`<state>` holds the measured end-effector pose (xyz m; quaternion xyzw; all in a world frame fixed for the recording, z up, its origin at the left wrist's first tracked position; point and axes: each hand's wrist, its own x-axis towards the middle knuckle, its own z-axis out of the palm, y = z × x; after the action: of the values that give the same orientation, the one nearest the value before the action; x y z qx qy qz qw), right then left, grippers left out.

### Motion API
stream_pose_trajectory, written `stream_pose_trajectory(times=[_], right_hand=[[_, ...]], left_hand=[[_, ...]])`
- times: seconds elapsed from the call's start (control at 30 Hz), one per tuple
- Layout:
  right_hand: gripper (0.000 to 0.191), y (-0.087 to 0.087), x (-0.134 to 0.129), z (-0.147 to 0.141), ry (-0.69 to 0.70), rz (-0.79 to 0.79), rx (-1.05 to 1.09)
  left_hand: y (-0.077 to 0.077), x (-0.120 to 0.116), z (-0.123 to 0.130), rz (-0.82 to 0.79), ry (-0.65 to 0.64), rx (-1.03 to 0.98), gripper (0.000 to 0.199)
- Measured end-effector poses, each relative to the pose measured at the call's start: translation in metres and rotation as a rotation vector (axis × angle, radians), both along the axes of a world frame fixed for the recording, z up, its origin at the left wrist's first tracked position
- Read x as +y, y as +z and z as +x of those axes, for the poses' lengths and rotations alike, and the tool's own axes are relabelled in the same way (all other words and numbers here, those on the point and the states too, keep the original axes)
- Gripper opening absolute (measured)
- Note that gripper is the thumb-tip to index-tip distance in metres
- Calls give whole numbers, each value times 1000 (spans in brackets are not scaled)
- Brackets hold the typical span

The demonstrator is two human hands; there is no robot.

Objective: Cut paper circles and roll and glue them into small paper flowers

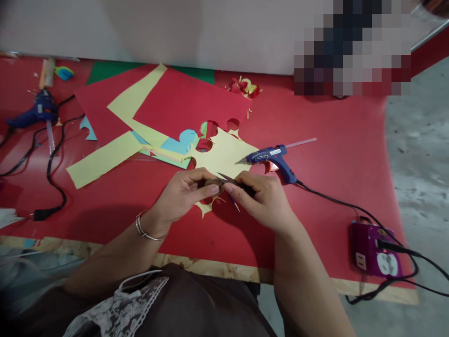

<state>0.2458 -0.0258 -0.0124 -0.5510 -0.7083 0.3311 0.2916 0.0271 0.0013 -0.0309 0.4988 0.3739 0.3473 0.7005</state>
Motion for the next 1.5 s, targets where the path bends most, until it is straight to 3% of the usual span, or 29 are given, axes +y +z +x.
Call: stream_pose_trajectory(times=[0.67,0.83,1.03,1.13,1.3,1.5], right_hand=[[47,0,-1,0,33,56,-1],[50,-4,0,3,-59,75,-107],[54,-14,1,0,-71,10,-326],[56,-13,0,-6,3,-57,-448],[57,-9,-2,-16,70,-156,-625],[58,-7,-10,-13,-46,-181,-744]], left_hand=[[-4,-1,3,-39,-11,-31,29],[-12,2,0,18,104,-5,26],[2,11,-15,105,291,124,27],[6,13,-23,144,265,227,40],[-1,18,-28,411,195,446,59],[-1,9,-28,381,46,488,58]])
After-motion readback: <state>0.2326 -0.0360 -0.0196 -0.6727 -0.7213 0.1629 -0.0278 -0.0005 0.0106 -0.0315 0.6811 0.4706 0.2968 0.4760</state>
